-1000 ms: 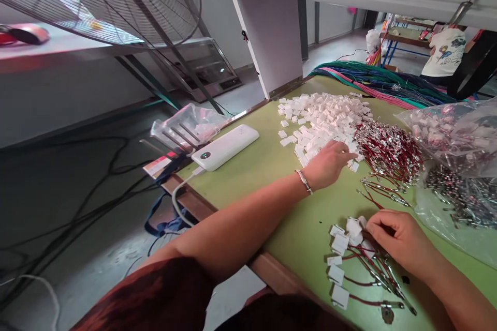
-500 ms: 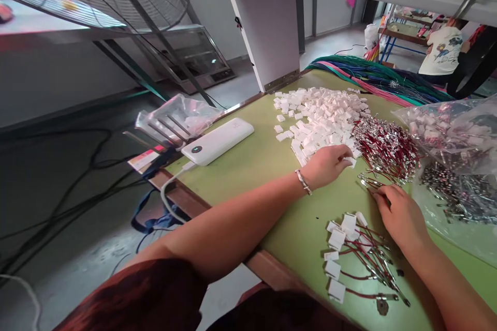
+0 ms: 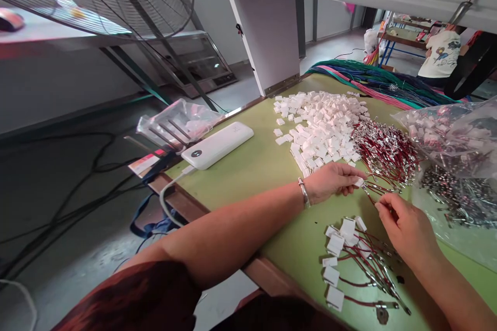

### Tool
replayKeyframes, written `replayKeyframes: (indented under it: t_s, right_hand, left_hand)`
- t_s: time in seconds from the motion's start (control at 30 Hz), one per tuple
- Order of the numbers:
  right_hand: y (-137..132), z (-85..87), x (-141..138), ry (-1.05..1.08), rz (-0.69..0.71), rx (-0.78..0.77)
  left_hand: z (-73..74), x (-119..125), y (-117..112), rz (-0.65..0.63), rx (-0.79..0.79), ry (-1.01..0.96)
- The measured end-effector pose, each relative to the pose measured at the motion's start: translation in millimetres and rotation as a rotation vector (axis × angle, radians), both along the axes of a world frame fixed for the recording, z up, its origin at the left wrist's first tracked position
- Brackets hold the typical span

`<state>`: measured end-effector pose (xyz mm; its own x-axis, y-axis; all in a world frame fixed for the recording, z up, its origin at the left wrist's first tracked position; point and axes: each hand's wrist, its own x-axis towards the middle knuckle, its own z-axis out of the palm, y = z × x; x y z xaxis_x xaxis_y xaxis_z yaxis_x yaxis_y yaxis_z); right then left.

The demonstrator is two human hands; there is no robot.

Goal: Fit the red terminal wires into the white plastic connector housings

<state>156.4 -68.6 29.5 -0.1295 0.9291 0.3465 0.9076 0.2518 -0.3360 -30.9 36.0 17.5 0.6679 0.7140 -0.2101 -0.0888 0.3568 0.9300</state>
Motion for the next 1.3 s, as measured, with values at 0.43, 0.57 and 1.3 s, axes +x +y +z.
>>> replayKeyframes:
  t_s: [0.43,0.57,1.3]
  right_hand:
    - [-0.4,5.4,3.7,-0.052,0.114,-0.277]
    - [-0.5,12.9,2.0,0.128,0.172,-0.393]
    - [-0.8,7.6,-8.1,0.333,0.023,-0.301]
  left_hand:
    - [14.7,-6.7,1.2,-0.214,0.57,0.314]
    - [14.6,-7.9,1.3,-0.302,0.374,0.259]
    - [11.0,7.7,-18.0,-0.169,0.092,0.09]
